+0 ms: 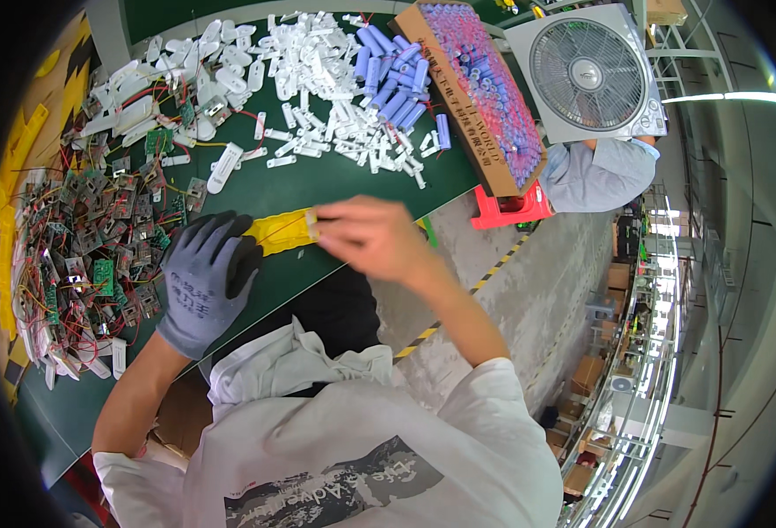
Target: Assembling the internal circuit board and battery into a plastic flashlight casing.
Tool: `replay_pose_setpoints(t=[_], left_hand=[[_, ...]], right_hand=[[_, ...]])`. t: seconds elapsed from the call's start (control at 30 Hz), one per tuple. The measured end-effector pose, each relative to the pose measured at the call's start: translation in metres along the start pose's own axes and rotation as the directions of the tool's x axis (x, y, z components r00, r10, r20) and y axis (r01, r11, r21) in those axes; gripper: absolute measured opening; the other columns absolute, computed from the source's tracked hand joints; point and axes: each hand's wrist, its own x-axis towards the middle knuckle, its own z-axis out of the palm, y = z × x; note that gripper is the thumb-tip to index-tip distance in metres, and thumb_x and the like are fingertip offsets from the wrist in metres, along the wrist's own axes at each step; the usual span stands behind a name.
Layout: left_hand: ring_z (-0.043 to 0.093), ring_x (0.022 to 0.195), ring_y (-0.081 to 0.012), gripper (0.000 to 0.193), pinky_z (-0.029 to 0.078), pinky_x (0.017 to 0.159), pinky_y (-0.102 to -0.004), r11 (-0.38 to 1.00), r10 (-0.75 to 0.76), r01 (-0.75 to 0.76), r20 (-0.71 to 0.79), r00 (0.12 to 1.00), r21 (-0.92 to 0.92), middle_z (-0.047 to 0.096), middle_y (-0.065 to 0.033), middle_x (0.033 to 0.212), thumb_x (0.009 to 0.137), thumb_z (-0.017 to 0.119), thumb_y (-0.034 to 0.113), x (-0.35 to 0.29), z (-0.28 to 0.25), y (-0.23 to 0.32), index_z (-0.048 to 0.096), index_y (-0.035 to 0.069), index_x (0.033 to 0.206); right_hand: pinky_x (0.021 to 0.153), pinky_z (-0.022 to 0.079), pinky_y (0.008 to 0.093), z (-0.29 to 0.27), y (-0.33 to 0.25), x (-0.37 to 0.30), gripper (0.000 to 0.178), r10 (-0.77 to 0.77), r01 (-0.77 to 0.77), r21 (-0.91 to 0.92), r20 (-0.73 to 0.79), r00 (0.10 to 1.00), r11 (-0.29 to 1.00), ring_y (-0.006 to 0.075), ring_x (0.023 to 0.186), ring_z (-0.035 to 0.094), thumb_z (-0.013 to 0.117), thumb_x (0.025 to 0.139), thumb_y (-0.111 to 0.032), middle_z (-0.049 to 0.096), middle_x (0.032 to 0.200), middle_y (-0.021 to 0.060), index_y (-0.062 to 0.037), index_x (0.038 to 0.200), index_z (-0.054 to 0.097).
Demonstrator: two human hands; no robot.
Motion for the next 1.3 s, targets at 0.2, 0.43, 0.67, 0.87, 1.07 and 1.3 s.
replay_pose_setpoints(t=[0.2, 0.43, 0.67, 0.87, 1.07, 1.3], left_hand=[[0.059, 0.102, -0.0308, 0.024, 0.046, 0.088, -0.0420, 0.996, -0.012, 0.011, -0.005, 1.000, -0.092, 0.064, -0.0105, 0.109, 0.068, 0.070, 0.005, -0.002, 0.006, -0.003, 0.060, 0.007, 0.090], [0.059, 0.100, -0.0319, 0.023, 0.046, 0.087, -0.0428, 0.985, -0.060, 0.051, -0.048, 0.997, -0.163, 0.062, -0.0116, 0.109, 0.070, 0.069, 0.006, -0.008, 0.013, -0.005, 0.058, 0.006, 0.090], [0.058, 0.099, -0.0307, 0.030, 0.045, 0.087, -0.0421, 0.992, 0.019, -0.025, -0.045, 0.999, -0.124, 0.061, -0.0133, 0.108, 0.072, 0.070, 0.014, -0.012, 0.011, -0.011, 0.056, 0.004, 0.098], [0.059, 0.096, -0.0300, 0.035, 0.046, 0.088, -0.0408, 0.990, 0.071, -0.077, -0.049, 0.996, -0.115, 0.060, -0.0145, 0.105, 0.074, 0.069, 0.017, -0.015, 0.015, -0.011, 0.057, 0.001, 0.103], [0.059, 0.095, -0.0308, 0.035, 0.046, 0.087, -0.0411, 0.986, 0.086, -0.096, -0.082, 0.993, -0.135, 0.060, -0.0145, 0.103, 0.074, 0.069, 0.016, -0.021, 0.015, -0.015, 0.057, 0.001, 0.104], [0.059, 0.089, -0.0269, 0.031, 0.047, 0.083, -0.0385, 0.985, 0.101, -0.113, -0.094, 0.990, -0.131, 0.061, -0.0114, 0.100, 0.075, 0.067, 0.014, -0.023, 0.018, -0.016, 0.057, 0.001, 0.101]], right_hand=[[0.056, 0.049, 0.0242, -0.076, 0.100, 0.020, 0.033, 0.782, -0.741, 0.268, -0.322, 0.533, 0.615, 0.0132, 0.064, 0.065, 0.063, 0.089, -0.028, 0.069, 0.077, 0.0095, 0.0046, 0.086, 0.068], [0.063, 0.051, 0.0292, -0.052, 0.140, 0.021, 0.040, 0.873, -0.885, 0.045, -0.196, 0.447, 0.463, 0.0154, 0.064, 0.068, 0.068, 0.081, -0.037, 0.071, 0.080, 0.0126, 0.0025, 0.082, 0.071], [0.079, 0.050, 0.0386, -0.041, 0.134, 0.035, 0.045, 0.830, -0.901, -0.210, -0.352, 0.432, 0.379, 0.0331, 0.084, 0.067, 0.067, 0.069, -0.045, 0.070, 0.086, 0.0174, -0.0048, 0.088, 0.074], [0.067, 0.045, 0.0291, -0.041, 0.123, 0.017, 0.034, 0.822, -0.847, 0.216, -0.444, 0.358, 0.486, 0.0141, 0.070, 0.057, 0.074, 0.078, -0.024, 0.065, 0.077, 0.0077, 0.0079, 0.089, 0.066], [0.066, 0.044, 0.0243, 0.001, 0.016, 0.025, 0.021, 0.656, -0.450, 0.495, -0.407, 0.636, 0.743, 0.0081, 0.072, 0.055, 0.077, 0.078, -0.009, 0.062, 0.081, 0.0050, -0.0005, 0.083, 0.059], [0.078, 0.047, 0.0290, 0.057, -0.032, 0.004, 0.030, 0.362, -0.215, 0.550, -0.173, 0.916, 0.807, 0.0174, 0.085, 0.061, 0.081, 0.066, 0.003, 0.066, 0.093, 0.0104, -0.0017, 0.086, 0.059]])
